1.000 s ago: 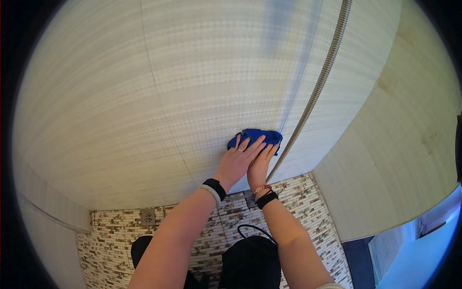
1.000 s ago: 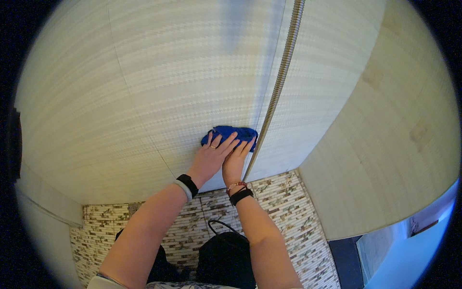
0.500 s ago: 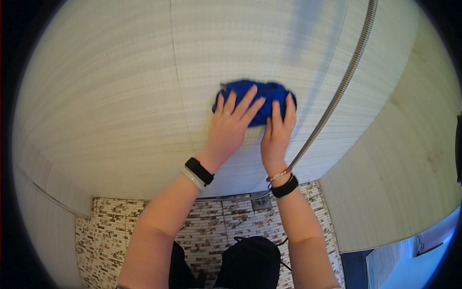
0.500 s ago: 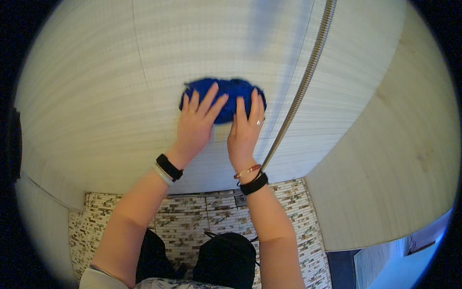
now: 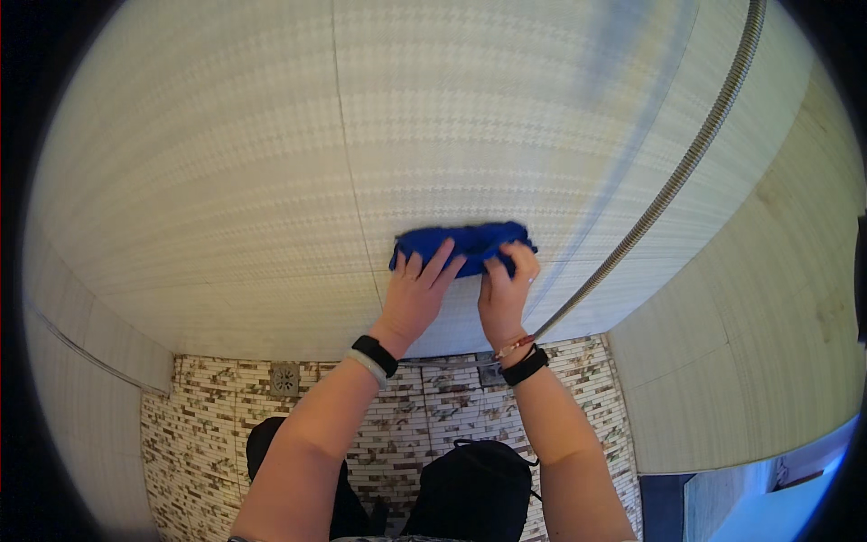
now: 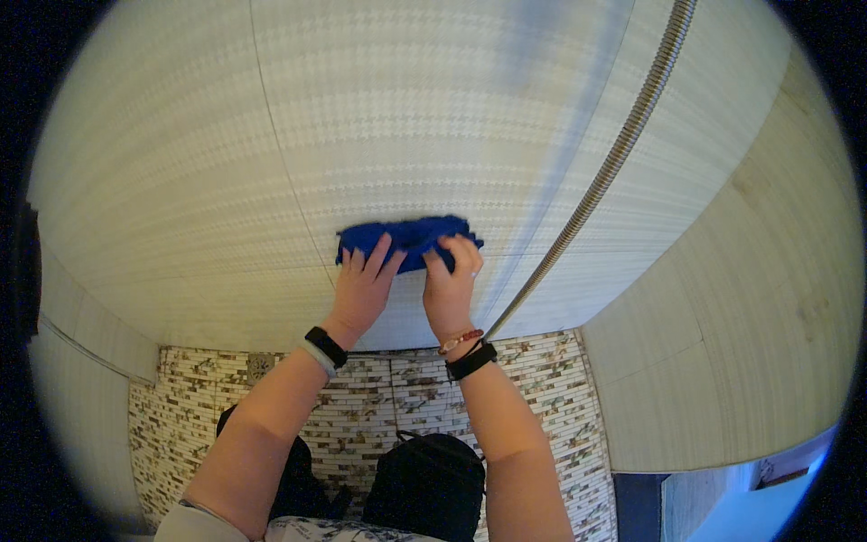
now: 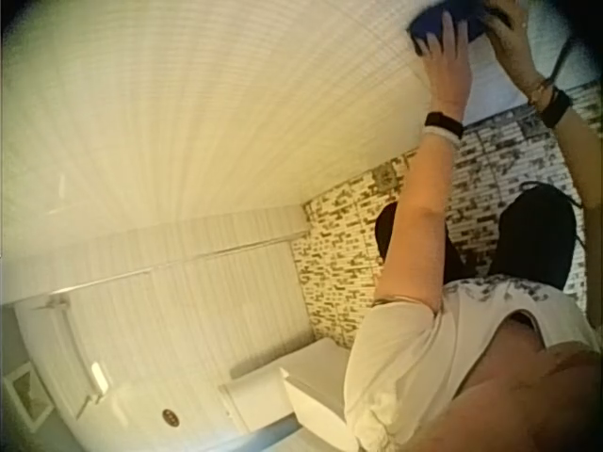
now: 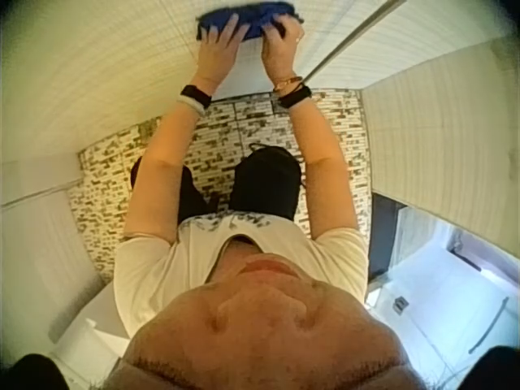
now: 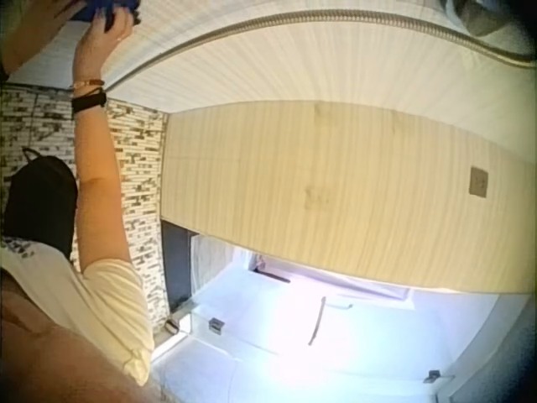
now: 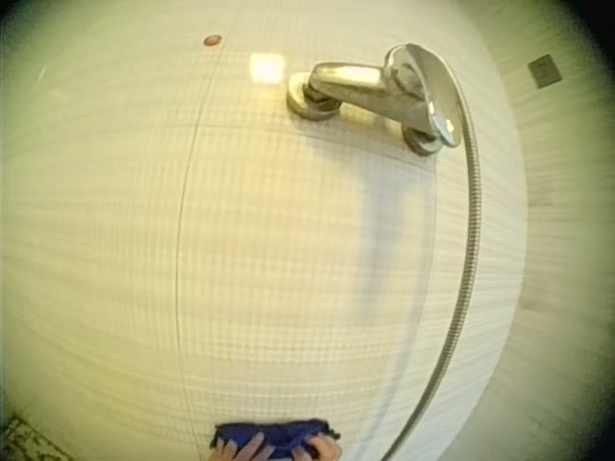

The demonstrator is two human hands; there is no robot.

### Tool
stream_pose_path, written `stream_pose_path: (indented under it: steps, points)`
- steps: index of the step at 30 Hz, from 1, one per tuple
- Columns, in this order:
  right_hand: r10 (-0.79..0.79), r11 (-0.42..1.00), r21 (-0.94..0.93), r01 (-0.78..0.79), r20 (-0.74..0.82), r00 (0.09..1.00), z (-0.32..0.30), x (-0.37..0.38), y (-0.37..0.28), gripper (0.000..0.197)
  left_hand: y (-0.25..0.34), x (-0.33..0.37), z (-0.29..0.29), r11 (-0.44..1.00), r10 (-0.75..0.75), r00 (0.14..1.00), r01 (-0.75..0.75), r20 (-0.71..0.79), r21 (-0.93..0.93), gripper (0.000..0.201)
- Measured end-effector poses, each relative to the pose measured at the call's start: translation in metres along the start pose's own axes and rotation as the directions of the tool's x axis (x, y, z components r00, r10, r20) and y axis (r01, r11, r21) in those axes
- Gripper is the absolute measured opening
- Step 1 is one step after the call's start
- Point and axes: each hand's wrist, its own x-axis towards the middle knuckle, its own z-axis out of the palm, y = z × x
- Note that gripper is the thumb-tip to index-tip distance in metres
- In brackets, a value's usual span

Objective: The recorder is using a blue cloth to wipe and clean a tiled bathroom wall.

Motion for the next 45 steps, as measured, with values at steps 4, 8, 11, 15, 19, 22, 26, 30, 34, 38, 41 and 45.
stream_pose_path:
  steps: [4, 8, 11, 15, 19, 22, 26, 30, 34, 38, 41, 45]
  points:
    - [0.019, 1.0, 0.018, -0.021, 0.111, 0.994, 0.007, -0.038, 0.001, 0.03, -0.001, -0.042, 0.009, 0.999, -0.004, 0.99, 0.01, 0.139, -0.043, 0.044]
    - [0.068, 0.997, 0.032, -0.075, 0.176, 0.982, 0.006, -0.044, -0.01, 0.032, -0.002, -0.054, 0.003, 0.998, -0.027, 0.973, 0.039, 0.229, -0.051, 0.048]
    - [0.075, 0.995, 0.043, -0.086, 0.212, 0.974, -0.002, -0.033, -0.017, 0.034, 0.0, -0.049, -0.005, 0.997, -0.042, 0.978, 0.053, 0.205, -0.051, 0.05]
    - [0.011, 0.997, 0.07, -0.023, 0.17, 0.985, -0.011, 0.012, -0.036, 0.038, -0.006, -0.015, -0.027, 0.992, -0.117, 0.987, 0.121, 0.107, -0.032, 0.052]
    - [-0.137, 0.985, 0.107, 0.136, 0.006, 0.991, -0.014, 0.087, -0.058, 0.057, -0.031, 0.057, -0.072, 0.991, -0.12, 0.968, 0.103, -0.221, -0.087, 0.053]
    - [-0.177, 0.978, 0.09, 0.187, -0.111, 0.978, -0.013, 0.139, -0.085, 0.056, -0.047, 0.1, -0.11, 0.986, -0.049, 0.918, 0.106, -0.394, 0.126, 0.054]
    - [-0.273, 0.962, -0.019, 0.273, -0.153, 0.95, 0.004, 0.153, -0.087, 0.048, -0.05, 0.113, -0.12, 0.984, -0.093, 0.876, 0.154, -0.473, 0.091, 0.054]
    - [-0.309, 0.951, -0.049, 0.306, -0.12, 0.943, 0.013, 0.125, -0.076, 0.043, -0.046, 0.083, -0.091, 0.987, -0.158, 0.879, 0.144, -0.451, -0.066, 0.045]
    - [-0.316, 0.949, -0.01, 0.316, -0.013, 0.949, 0.023, 0.086, -0.069, 0.041, -0.045, 0.04, -0.068, 0.979, -0.204, 0.899, 0.189, -0.387, -0.078, 0.041]
    - [-0.322, 0.947, 0.044, 0.32, 0.076, 0.944, 0.036, 0.036, -0.062, 0.035, -0.043, -0.021, -0.036, 0.966, -0.257, 0.93, 0.252, -0.261, -0.052, 0.039]
    - [-0.343, 0.939, 0.09, 0.332, 0.179, 0.922, 0.041, -0.001, -0.054, 0.033, -0.037, -0.066, -0.016, 0.953, -0.303, 0.936, 0.297, -0.181, -0.06, 0.039]
    - [-0.361, 0.932, 0.143, 0.332, 0.316, 0.877, 0.046, -0.036, -0.048, 0.032, -0.028, -0.108, -0.003, 0.936, -0.352, 0.932, 0.351, -0.088, -0.028, 0.038]
